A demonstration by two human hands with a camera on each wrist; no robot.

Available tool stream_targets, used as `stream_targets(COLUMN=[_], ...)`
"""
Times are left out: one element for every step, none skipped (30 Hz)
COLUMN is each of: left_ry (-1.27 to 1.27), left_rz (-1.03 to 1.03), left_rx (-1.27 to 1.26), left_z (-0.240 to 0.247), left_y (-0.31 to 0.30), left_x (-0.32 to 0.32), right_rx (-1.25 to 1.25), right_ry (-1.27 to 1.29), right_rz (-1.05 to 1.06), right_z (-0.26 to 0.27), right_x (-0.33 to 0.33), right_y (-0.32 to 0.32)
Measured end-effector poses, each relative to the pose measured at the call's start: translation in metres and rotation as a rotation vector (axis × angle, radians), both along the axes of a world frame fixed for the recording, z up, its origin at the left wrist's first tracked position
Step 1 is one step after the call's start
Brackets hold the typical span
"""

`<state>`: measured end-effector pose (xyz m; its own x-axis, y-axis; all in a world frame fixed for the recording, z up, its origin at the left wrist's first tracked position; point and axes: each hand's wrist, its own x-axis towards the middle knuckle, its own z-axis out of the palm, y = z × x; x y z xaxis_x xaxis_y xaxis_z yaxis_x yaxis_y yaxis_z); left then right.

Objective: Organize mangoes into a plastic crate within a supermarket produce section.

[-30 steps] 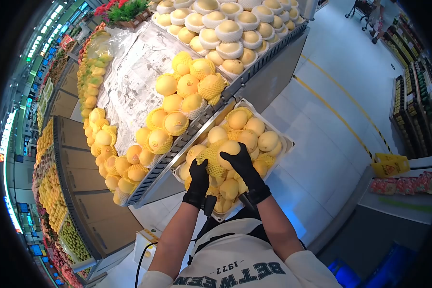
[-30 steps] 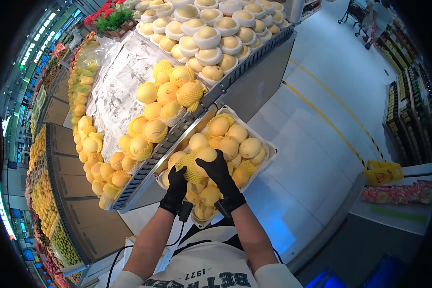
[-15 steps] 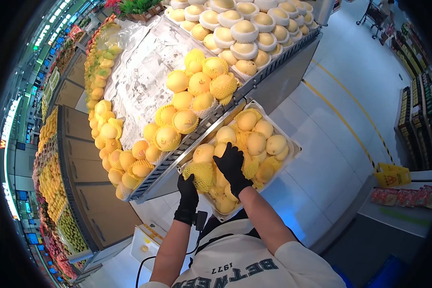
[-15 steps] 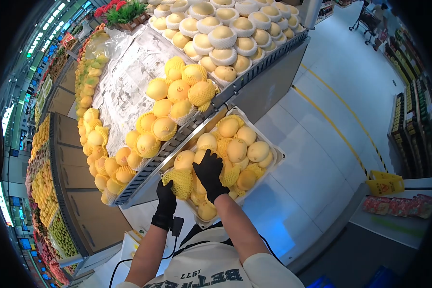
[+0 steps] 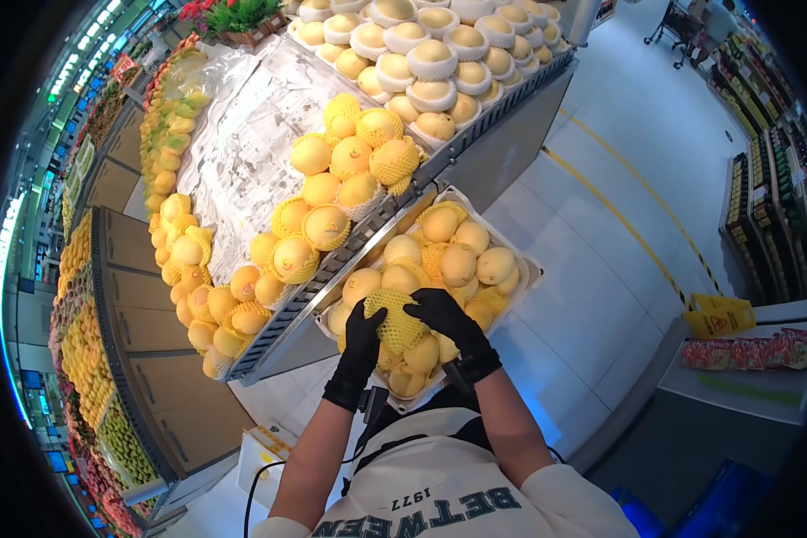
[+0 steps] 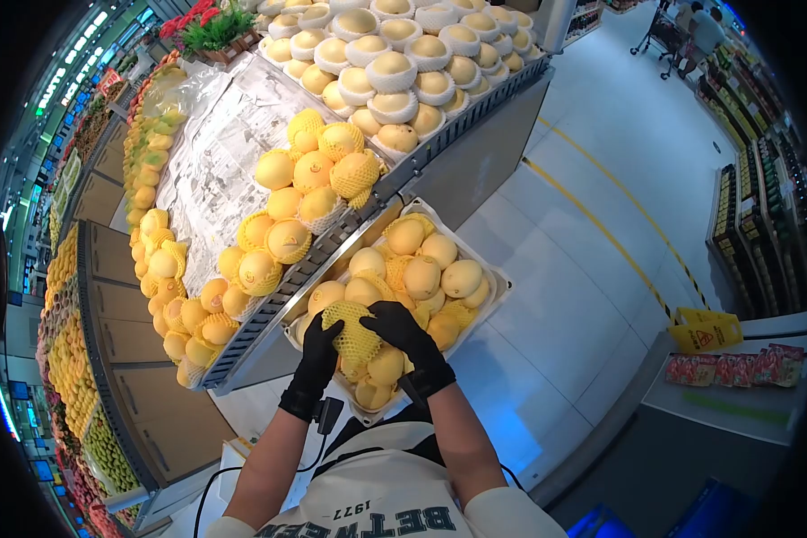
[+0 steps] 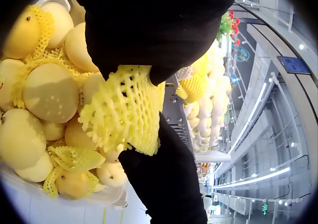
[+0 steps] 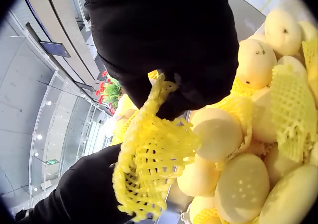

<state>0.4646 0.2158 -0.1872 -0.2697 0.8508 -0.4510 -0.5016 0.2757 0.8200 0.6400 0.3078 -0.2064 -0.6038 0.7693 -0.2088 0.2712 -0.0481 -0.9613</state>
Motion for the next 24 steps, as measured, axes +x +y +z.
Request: stream_targets(left_ry=[0.002, -0.005, -0.012, -0.018, -0.008, 0.003, 0.015, 0.017, 0.021, 0.024, 0.026, 0.021, 0.017, 0.010, 0.002, -0.011, -0.039, -0.037, -0.035, -0.020, 0.015, 0.050, 0.084, 0.070], left_rz=[-0.027, -0.004, 0.021, 0.048, 0.057, 0.065, 0.074, 0.074, 0.093, 0.114, 0.135, 0.158, 0.175, 0.192, 0.210, 0.262, 0.281, 0.301, 0.318, 0.331, 0.326, 0.318, 0.307, 0.334], left_rx=[0.008, -0.008, -0.022, -0.036, -0.034, -0.031, -0.027, -0.036, -0.049, -0.062, -0.077, -0.076, -0.056, -0.038, -0.019, -0.013, 0.018, 0.022, 0.027, 0.026, 0.035, 0.044, 0.056, 0.053], left_z=[0.002, 0.005, 0.013, 0.018, 0.019, 0.020, 0.022, 0.023, 0.027, 0.032, 0.034, 0.032, 0.033, 0.033, 0.033, 0.038, 0.038, 0.043, 0.051, 0.057, 0.056, 0.056, 0.055, 0.057], left_y=[0.002, 0.000, -0.002, -0.004, -0.008, -0.015, -0.022, -0.030, -0.037, -0.045, -0.055, -0.065, -0.077, -0.088, -0.097, -0.105, -0.117, -0.124, -0.129, -0.134, -0.140, -0.145, -0.149, -0.151], left_x=[0.002, 0.003, 0.004, 0.004, 0.002, -0.003, -0.009, -0.014, -0.018, -0.021, -0.024, -0.030, -0.035, -0.040, -0.045, -0.047, -0.053, -0.056, -0.058, -0.060, -0.064, -0.069, -0.073, -0.076], right_rx=[0.010, 0.021, 0.034, 0.118, 0.079, -0.021, -0.123, -0.181, -0.239, -0.208, -0.252, -0.297, -0.341, -0.334, -0.250, -0.164, -0.142, -0.120, -0.096, -0.192, -0.287, -0.297, -0.305, -0.312], right_ry=[-0.026, -0.051, -0.074, -0.115, -0.134, -0.025, 0.084, 0.121, 0.157, 0.147, 0.125, 0.100, 0.072, -0.007, -0.037, -0.068, -0.043, -0.018, 0.006, 0.085, 0.162, 0.235, 0.309, 0.383], right_rz=[-0.085, -0.169, -0.250, -0.347, -0.432, -0.508, -0.581, -0.615, -0.647, -0.617, -0.625, -0.633, -0.640, -0.589, -0.623, -0.654, -0.683, -0.710, -0.737, -0.700, -0.664, -0.653, -0.643, -0.634], right_z=[-0.002, -0.005, -0.006, -0.015, -0.024, -0.023, -0.022, -0.021, -0.014, -0.022, -0.029, -0.026, -0.027, -0.029, -0.053, -0.091, -0.085, -0.078, -0.066, -0.052, -0.042, -0.049, -0.056, -0.053], right_x=[0.003, 0.006, 0.008, 0.007, 0.012, 0.014, 0.014, 0.012, 0.010, 0.004, -0.002, -0.009, -0.014, -0.014, -0.014, -0.014, -0.010, -0.006, -0.003, 0.006, 0.015, 0.023, 0.029, 0.032], right_y=[0.002, 0.005, 0.010, 0.020, 0.029, 0.037, 0.045, 0.051, 0.058, 0.070, 0.075, 0.077, 0.078, 0.079, 0.082, 0.084, 0.078, 0.072, 0.065, 0.058, 0.052, 0.047, 0.043, 0.038])
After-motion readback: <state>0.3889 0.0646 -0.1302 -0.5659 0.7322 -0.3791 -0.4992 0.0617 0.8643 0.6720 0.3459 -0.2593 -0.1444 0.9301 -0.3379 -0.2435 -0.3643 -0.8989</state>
